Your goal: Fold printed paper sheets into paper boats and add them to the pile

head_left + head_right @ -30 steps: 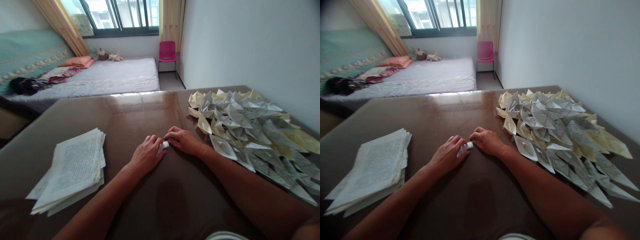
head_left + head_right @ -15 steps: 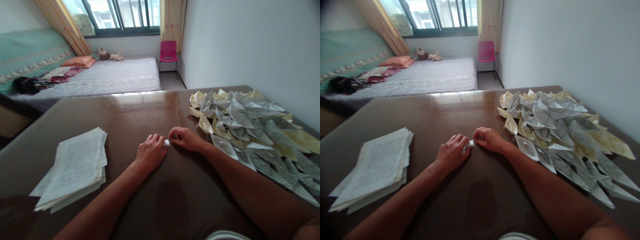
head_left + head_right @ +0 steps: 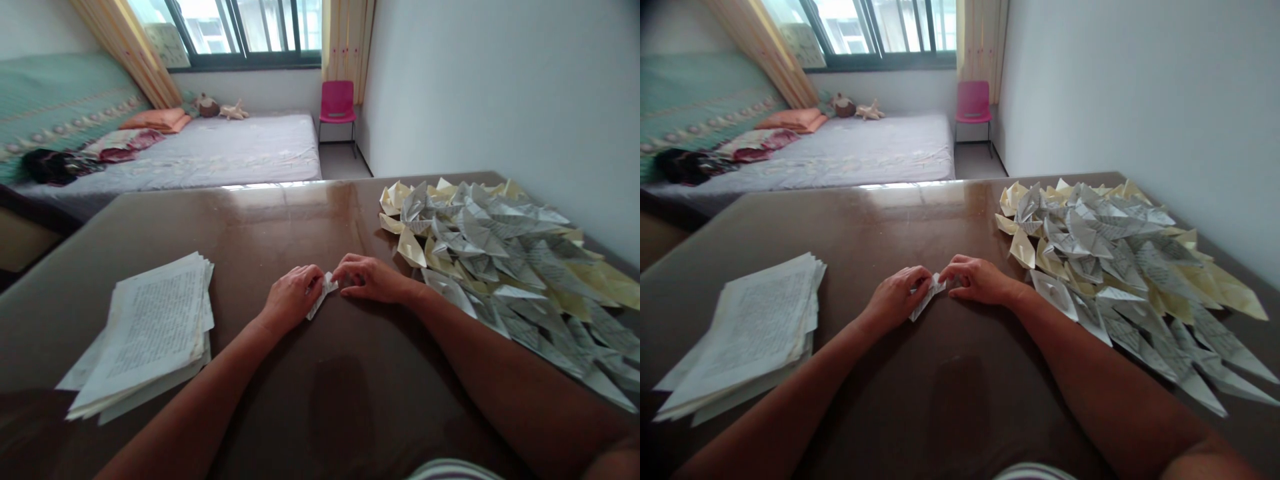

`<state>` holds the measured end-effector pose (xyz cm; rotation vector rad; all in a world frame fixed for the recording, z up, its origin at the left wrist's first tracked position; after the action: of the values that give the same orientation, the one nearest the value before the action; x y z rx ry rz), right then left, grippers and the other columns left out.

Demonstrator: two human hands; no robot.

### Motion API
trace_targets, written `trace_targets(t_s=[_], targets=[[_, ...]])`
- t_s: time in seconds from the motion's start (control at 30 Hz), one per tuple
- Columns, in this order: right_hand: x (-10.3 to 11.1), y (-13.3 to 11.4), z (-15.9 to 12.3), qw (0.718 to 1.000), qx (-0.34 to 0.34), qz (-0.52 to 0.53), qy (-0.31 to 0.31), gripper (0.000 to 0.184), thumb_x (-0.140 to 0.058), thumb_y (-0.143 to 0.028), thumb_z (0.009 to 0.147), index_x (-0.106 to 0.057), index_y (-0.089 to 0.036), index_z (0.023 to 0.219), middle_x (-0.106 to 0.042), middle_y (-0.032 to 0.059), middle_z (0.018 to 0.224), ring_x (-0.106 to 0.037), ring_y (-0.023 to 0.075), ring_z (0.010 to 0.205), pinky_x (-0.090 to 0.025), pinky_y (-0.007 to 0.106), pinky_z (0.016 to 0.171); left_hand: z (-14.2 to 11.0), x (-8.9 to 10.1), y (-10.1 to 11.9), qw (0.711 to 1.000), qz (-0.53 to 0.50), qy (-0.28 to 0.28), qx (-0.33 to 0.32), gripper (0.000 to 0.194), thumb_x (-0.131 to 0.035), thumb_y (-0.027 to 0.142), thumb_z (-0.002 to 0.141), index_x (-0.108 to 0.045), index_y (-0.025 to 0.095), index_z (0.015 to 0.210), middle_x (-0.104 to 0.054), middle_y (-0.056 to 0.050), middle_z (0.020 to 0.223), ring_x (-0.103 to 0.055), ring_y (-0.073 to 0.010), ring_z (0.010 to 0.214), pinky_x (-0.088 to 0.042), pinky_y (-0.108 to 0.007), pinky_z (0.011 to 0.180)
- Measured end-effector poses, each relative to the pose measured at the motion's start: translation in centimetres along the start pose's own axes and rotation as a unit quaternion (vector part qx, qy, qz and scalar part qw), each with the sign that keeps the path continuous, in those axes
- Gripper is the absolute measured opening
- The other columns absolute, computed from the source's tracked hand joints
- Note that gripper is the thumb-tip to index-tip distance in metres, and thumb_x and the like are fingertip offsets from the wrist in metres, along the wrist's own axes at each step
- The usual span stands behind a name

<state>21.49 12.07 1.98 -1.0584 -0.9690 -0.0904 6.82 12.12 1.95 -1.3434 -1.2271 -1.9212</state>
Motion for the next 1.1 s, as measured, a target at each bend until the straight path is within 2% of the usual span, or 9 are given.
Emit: trace_targets(t_s=[0.07,0.17,0.27,0.47,0.6,0.7,0.8,0.93,1.1], targets=[[-0.2,0.0,0.1,1.000,0.013,-0.019,0.016,0.026,-0.067,-0.023,0.080,-0.067,-0.025,0.106,-0.058,0.0014,0.099,-0.052,0.0085,0.065,-0.043,0.022,0.067,0.1,0.0,0.0,1.000,-0.007,-0.007,-0.007,0.017,-0.044,0.032,0.092,-0.059,0.023,0.090,-0.064,-0.001,0.086,-0.058,-0.0151,0.078,-0.041,-0.025,0.068],[-0.3,0.3,0.1,0.998,0.019,-0.046,0.041,0.016,-0.060,-0.026,0.086,-0.070,-0.025,0.098,-0.059,0.0020,0.097,-0.057,0.0114,0.076,-0.042,0.023,0.073,0.0,0.0,0.0,1.000,-0.017,-0.014,-0.016,0.018,-0.044,0.033,0.092,-0.059,0.024,0.090,-0.064,0.000,0.087,-0.058,-0.0155,0.081,-0.042,-0.025,0.070],[-0.6,0.2,0.2,0.997,0.011,-0.065,0.039,0.016,-0.057,-0.029,0.089,-0.071,-0.025,0.094,-0.059,0.0022,0.096,-0.058,0.0127,0.081,-0.041,0.023,0.074,-0.1,-0.1,0.3,1.000,-0.006,-0.014,-0.026,0.018,-0.046,0.034,0.091,-0.060,0.024,0.089,-0.064,-0.001,0.089,-0.057,-0.0167,0.086,-0.043,-0.026,0.074],[-0.9,-0.5,0.1,0.990,-0.039,-0.129,0.042,0.015,-0.053,-0.029,0.091,-0.067,-0.026,0.094,-0.059,0.0011,0.100,-0.058,0.0128,0.081,-0.038,0.023,0.071,-0.5,-0.2,0.8,0.999,0.025,-0.009,-0.039,0.014,-0.050,0.033,0.089,-0.060,0.024,0.090,-0.064,-0.002,0.092,-0.056,-0.0185,0.087,-0.043,-0.029,0.075],[-1.1,-0.2,0.1,0.986,-0.075,-0.134,0.063,0.011,-0.058,-0.031,0.087,-0.063,-0.023,0.092,-0.059,0.0016,0.098,-0.056,0.0120,0.074,-0.037,0.023,0.065,-0.5,-0.2,0.8,0.999,0.025,-0.005,-0.042,0.013,-0.048,0.030,0.089,-0.059,0.023,0.089,-0.064,-0.002,0.090,-0.057,-0.0181,0.087,-0.042,-0.029,0.076],[-1.0,0.2,0.0,0.986,-0.092,-0.112,0.087,0.021,-0.063,-0.029,0.083,-0.058,-0.023,0.103,-0.061,0.0006,0.096,-0.054,0.0106,0.067,-0.036,0.022,0.061,-0.6,-0.1,0.9,0.998,0.031,-0.005,-0.046,0.015,-0.046,0.030,0.091,-0.059,0.023,0.089,-0.064,-0.002,0.090,-0.056,-0.0179,0.086,-0.042,-0.029,0.076],[-1.2,0.0,0.0,0.988,-0.066,-0.110,0.084,0.016,-0.061,-0.029,0.085,-0.062,-0.025,0.101,-0.062,-0.0001,0.099,-0.055,0.0107,0.070,-0.036,0.022,0.063,-0.9,0.0,1.3,0.998,0.049,-0.009,-0.044,0.016,-0.046,0.034,0.091,-0.059,0.024,0.091,-0.063,-0.003,0.093,-0.056,-0.0191,0.090,-0.044,-0.029,0.076],[-1.2,0.0,0.0,0.990,-0.039,-0.111,0.075,0.007,-0.059,-0.024,0.085,-0.066,-0.024,0.089,-0.063,-0.0008,0.097,-0.057,0.0101,0.070,-0.037,0.022,0.065,-1.5,0.1,2.2,0.995,0.088,-0.029,-0.031,0.023,-0.056,0.043,0.085,-0.056,0.025,0.100,-0.060,-0.004,0.102,-0.053,-0.0239,0.100,-0.047,-0.031,0.070],[-0.8,-0.6,-0.1,0.993,0.012,-0.115,0.026,0.011,-0.058,-0.024,0.085,-0.068,-0.025,0.088,-0.065,0.0004,0.101,-0.061,0.0130,0.083,-0.040,0.023,0.073,-1.8,0.1,3.1,0.988,0.140,-0.063,-0.023,0.020,-0.050,0.038,0.089,-0.055,0.025,0.103,-0.059,-0.005,0.105,-0.053,-0.0243,0.100,-0.049,-0.030,0.066]])
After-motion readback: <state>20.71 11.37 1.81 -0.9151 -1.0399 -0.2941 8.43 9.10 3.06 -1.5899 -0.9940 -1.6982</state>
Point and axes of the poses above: each hand's wrist, its own z-axis towards the middle knuckle, its own x-axis out of the back of the hand, y = z × x, the point moved 7 cm from there along z, towards the middle knuckle
